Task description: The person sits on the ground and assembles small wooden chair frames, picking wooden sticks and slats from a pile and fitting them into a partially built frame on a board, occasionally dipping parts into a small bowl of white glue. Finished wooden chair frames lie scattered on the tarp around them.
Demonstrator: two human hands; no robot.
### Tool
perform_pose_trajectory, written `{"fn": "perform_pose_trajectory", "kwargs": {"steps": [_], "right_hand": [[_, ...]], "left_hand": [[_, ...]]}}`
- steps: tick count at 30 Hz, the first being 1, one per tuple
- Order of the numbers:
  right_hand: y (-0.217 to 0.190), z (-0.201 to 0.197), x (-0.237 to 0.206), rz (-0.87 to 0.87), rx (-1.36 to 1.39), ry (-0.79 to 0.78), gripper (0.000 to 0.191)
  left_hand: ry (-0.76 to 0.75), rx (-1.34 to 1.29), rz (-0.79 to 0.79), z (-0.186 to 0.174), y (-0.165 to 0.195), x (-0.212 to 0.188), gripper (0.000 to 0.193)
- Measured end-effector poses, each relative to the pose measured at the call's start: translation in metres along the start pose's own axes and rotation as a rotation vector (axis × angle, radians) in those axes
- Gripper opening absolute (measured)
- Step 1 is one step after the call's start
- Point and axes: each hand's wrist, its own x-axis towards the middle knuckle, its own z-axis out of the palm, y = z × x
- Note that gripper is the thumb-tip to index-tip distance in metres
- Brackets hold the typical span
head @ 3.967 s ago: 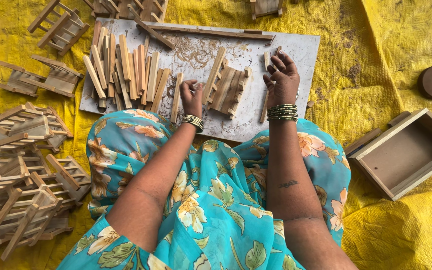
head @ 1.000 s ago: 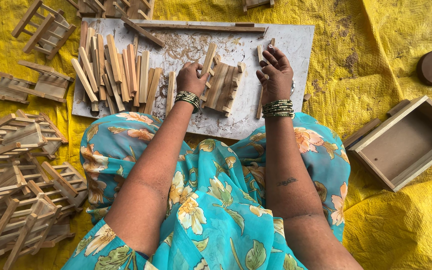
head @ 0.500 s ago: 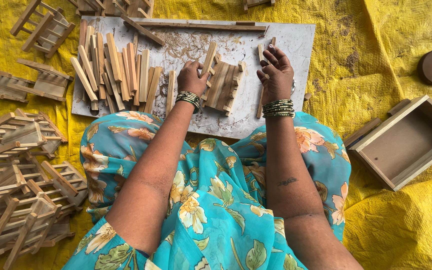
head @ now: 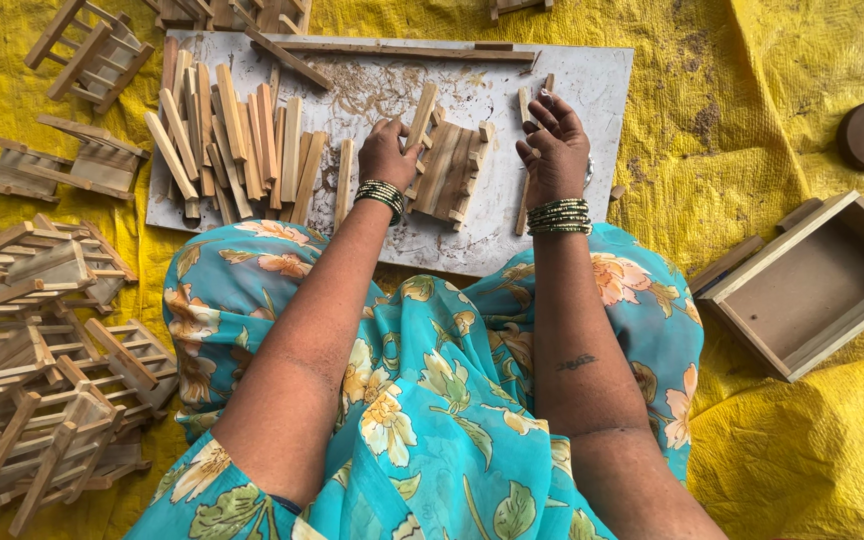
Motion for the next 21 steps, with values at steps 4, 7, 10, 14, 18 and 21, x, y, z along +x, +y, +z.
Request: {"fn": "perform_pose_trajectory", "kwargs": {"steps": [4,7,10,14,18,21], "right_hand": [[-0.0002,0.0017,-0.0006,-0.002,-0.003,0.001,0.058],[-0.0006,0.0029,-0.0008,-0.005,0.0,0.0,0.058],[-0.0004,0.0032,-0.0011,-0.007,-0.002,-0.001,0.058],[-0.0007,0.0043,-0.0015,-0.01,-0.019,0.005,0.058],[-0.004,0.0057,-0.0014,0.005,-0.013,-0.008,0.056],[-0.006,0.0035,-0.0035,-0.004,-0.005,-0.009,0.057]], "left_hand": [[-0.011,-0.008,-0.02,-0.0012,0.0015,-0.0002,0.03],[-0.007,-0.005,-0.026,-0.0018,0.0022,-0.0003,0.03],[-0.01,-0.004,-0.029,-0.0016,0.002,-0.0008,0.03],[-0.016,-0.015,-0.038,-0.0015,0.001,-0.0011,0.03],[0.048,-0.001,0.034,-0.0014,0.0006,-0.0001,0.029],[0.085,-0.009,0.062,0.0005,-0.0009,-0.0011,0.03]]}}
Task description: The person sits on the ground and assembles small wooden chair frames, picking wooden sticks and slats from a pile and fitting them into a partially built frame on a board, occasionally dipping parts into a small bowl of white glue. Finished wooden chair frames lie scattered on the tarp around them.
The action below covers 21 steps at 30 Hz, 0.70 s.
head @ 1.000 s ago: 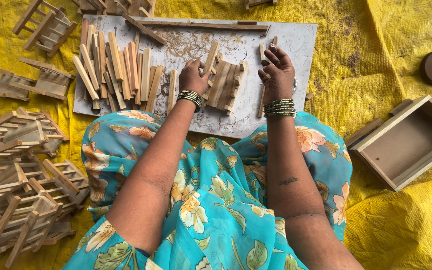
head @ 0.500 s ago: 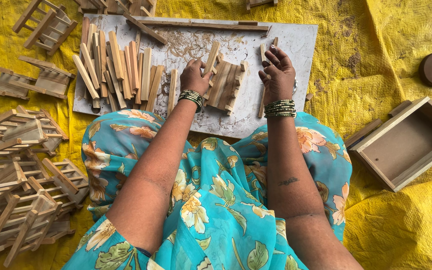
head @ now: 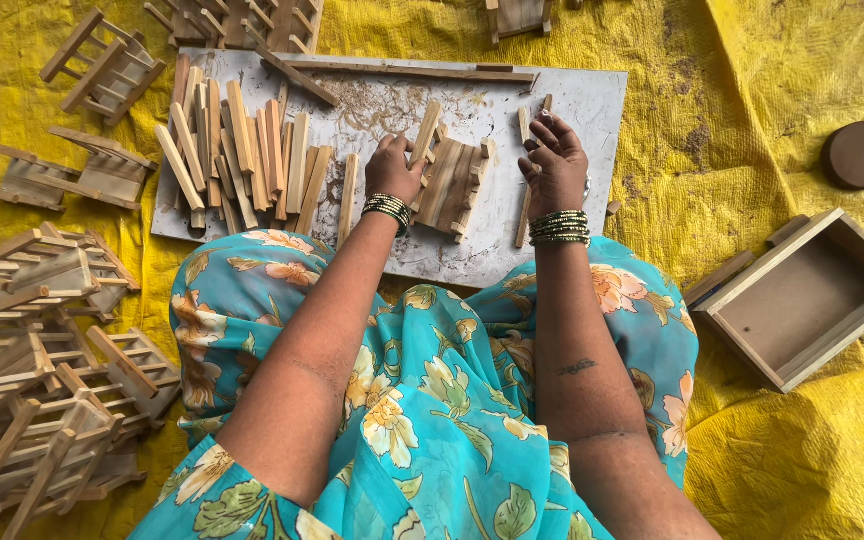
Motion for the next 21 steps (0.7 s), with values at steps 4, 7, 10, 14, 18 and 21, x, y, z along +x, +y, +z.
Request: {"fn": "perform_pose_trajectory", "kwargs": {"steps": [4,7,10,14,18,21], "right_hand": [[0.001,-0.001,-0.001,0.016,0.004,0.019,0.056],[-0.002,-0.001,-0.002,0.017,0.005,0.016,0.056],[-0.004,-0.006,-0.002,0.022,0.031,0.011,0.056],[-0.003,-0.013,0.0,0.034,0.004,0.053,0.058],[-0.001,-0.017,-0.001,0.031,-0.023,0.067,0.057],[0.005,-0.017,-0.004,-0.029,-0.063,0.152,0.049]], "left_hand": [[-0.033,0.004,-0.002,-0.001,-0.001,0.0,0.029],[-0.043,-0.066,0.009,-0.012,-0.003,0.007,0.036],[0.034,-0.09,0.032,-0.033,-0.018,0.017,0.033],[0.194,-0.02,0.092,-0.065,-0.067,0.016,0.024],[0.096,0.214,-0.183,-0.078,-0.12,-0.005,0.02],[-0.081,0.168,-0.296,-0.068,-0.135,-0.017,0.02]]}}
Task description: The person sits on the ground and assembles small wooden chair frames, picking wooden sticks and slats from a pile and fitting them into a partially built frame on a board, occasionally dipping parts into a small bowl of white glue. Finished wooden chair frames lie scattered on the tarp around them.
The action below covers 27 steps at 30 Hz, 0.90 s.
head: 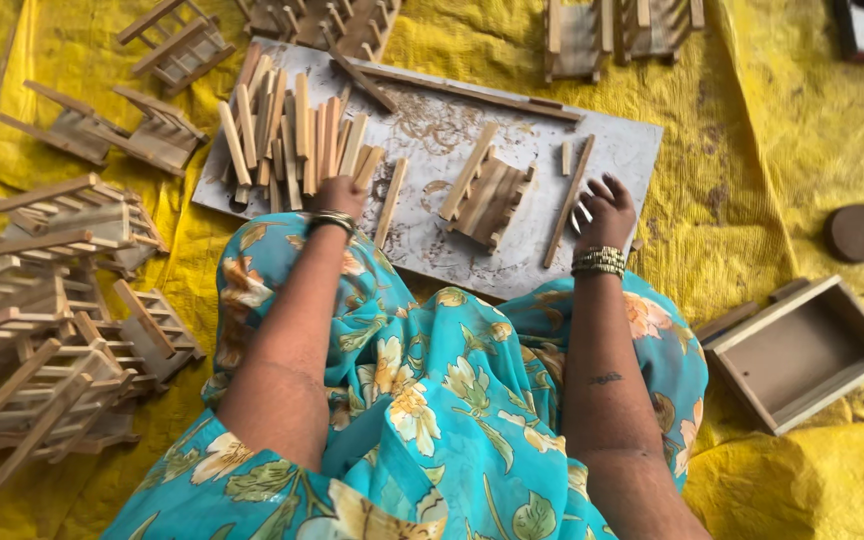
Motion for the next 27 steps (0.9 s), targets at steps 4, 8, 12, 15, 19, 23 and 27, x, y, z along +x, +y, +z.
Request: {"fn": "perform_pose_trajectory", "kwargs": {"steps": [4,8,12,15,19,23,27], "right_hand": [[0.008,0.001,-0.008,-0.097,-0.035,0.042,0.05],[0.008,0.0,-0.027,-0.105,-0.062,0.035,0.054],[0.005,0.0,-0.054,-0.038,-0.114,0.068,0.056],[0.007,0.009,-0.071,-0.05,-0.149,0.034,0.054],[0.009,0.023,-0.087,-0.044,-0.213,0.029,0.055],[0.007,0.034,-0.101,-0.052,-0.186,0.081,0.057],[0.003,0.049,-0.115,-0.055,-0.204,0.137,0.06]], "left_hand": [[-0.208,0.227,-0.001,0.033,0.01,-0.009,0.041],[-0.223,0.252,-0.095,0.057,0.011,-0.007,0.029],[-0.283,0.115,-0.224,0.054,-0.001,0.002,0.03],[-0.362,0.128,-0.165,0.043,-0.006,0.002,0.04],[-0.319,-0.031,-0.032,0.019,-0.008,-0.005,0.034],[-0.151,-0.351,0.054,-0.008,-0.016,-0.009,0.031],[-0.203,-0.87,0.019,-0.026,-0.029,-0.012,0.03]]}}
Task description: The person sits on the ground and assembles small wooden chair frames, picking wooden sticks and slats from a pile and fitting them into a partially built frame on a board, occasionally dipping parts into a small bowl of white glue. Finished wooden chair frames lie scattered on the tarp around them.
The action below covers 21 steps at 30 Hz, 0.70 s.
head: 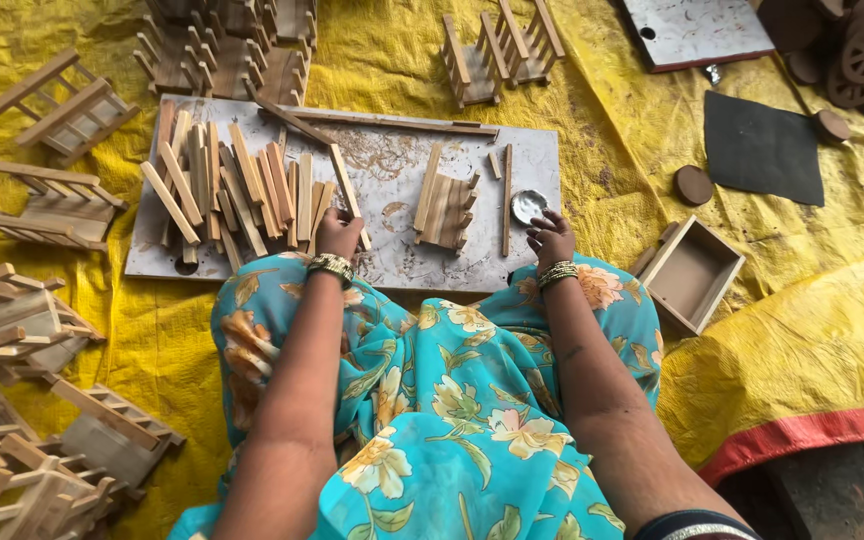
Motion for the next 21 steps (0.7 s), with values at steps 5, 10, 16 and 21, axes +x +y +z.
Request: {"fn": "perform_pose_trajectory", "kwargs": {"steps": [5,10,16,21], "right_hand": [[-0.006,0.012,-0.017,-0.012,-0.038,-0.047,0.061],[-0.004,0.012,-0.028,-0.031,-0.054,-0.156,0.059],[0.008,0.017,-0.032,-0.384,0.019,-0.3,0.058],[0.036,0.04,-0.043,-0.314,0.0,-0.527,0.062]], "left_hand": [[0.029,-0.288,0.153,-0.007,0.002,-0.012,0.024],[-0.176,-0.365,0.034,-0.001,0.004,-0.018,0.027],[-0.312,-0.569,0.065,0.028,0.004,-0.014,0.025],[-0.24,-0.52,0.241,0.062,-0.005,-0.009,0.028]]}}
